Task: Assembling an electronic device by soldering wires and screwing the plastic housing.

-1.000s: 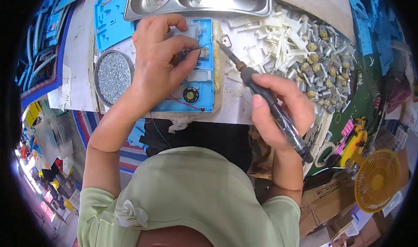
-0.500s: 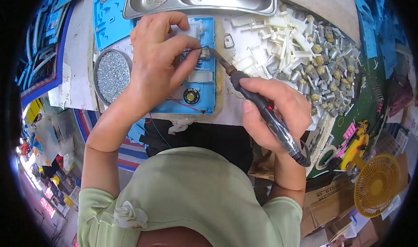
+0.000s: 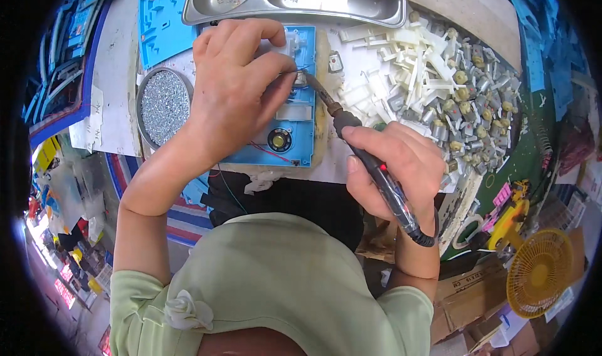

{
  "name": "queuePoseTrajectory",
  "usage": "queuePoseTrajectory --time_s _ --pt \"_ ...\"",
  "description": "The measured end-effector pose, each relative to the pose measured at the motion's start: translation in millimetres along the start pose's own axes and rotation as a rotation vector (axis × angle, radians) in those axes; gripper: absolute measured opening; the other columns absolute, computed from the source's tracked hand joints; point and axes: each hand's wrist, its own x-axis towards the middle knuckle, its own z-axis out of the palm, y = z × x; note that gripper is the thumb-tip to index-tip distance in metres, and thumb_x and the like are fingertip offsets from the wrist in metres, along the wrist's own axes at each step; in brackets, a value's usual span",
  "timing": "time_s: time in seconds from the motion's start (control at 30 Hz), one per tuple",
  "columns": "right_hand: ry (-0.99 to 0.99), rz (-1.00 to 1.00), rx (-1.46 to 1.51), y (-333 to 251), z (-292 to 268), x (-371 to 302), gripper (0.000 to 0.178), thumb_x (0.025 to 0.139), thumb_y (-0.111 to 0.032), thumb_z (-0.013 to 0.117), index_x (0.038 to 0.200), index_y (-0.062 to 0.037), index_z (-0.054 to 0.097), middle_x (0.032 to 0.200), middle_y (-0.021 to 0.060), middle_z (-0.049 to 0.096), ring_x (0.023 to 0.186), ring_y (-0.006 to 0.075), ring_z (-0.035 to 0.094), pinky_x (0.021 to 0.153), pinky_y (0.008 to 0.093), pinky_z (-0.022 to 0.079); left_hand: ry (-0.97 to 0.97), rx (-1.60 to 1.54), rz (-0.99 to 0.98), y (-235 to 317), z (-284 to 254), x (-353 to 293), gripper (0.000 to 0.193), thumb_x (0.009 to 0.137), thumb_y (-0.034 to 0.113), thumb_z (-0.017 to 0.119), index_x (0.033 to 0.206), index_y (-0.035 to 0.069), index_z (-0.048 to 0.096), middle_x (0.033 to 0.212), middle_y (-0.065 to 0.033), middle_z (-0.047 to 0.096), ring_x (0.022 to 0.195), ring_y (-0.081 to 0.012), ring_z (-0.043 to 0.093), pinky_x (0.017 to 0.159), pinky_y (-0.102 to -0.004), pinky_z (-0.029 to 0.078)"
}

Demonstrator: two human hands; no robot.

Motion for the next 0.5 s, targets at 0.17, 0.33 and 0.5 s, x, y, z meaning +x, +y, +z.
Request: queuePoseTrajectory --time_s 0.17,0.33,0.5 --pt "-0.006 -0.036 -0.020 2.5 0.4 -0.7 0.030 0.076 -0.005 0.073 0.106 -0.0041 0.072 0.062 0.0050 0.055 0.050 0.0217 0.052 0.048 0.0328 0.042 -0.011 0.012 0.037 -0.8 -1.2 1.4 0.019 0.072 0.008 0.079 0.088 0.012 0.069 0.110 -0.0033 0.062 0.098 -0.0245 0.058 0.090 -0.0416 0.038" --pt "-0.022 -0.054 -0.025 4.8 -0.3 -2.0 0.031 0.073 -0.004 0.073 0.104 -0.0063 0.074 0.062 0.0043 0.052 0.051 0.0219 0.050 0.048 0.0324 0.041 -0.007 0.011 0.064 -1.4 0.2 1.3 0.019 0.071 0.007 0.078 0.087 0.010 0.068 0.107 -0.0036 0.062 0.096 -0.0241 0.059 0.089 -0.0409 0.038" --pt "-0.050 -0.096 -0.070 3.4 -2.9 -1.4 0.034 0.070 -0.001 0.073 0.103 -0.0064 0.075 0.063 0.0046 0.053 0.052 0.0218 0.051 0.048 0.0321 0.041 -0.019 0.011 0.061 -0.2 -1.2 2.5 0.018 0.072 0.007 0.077 0.087 0.011 0.068 0.107 -0.0028 0.062 0.096 -0.0229 0.059 0.090 -0.0408 0.038"
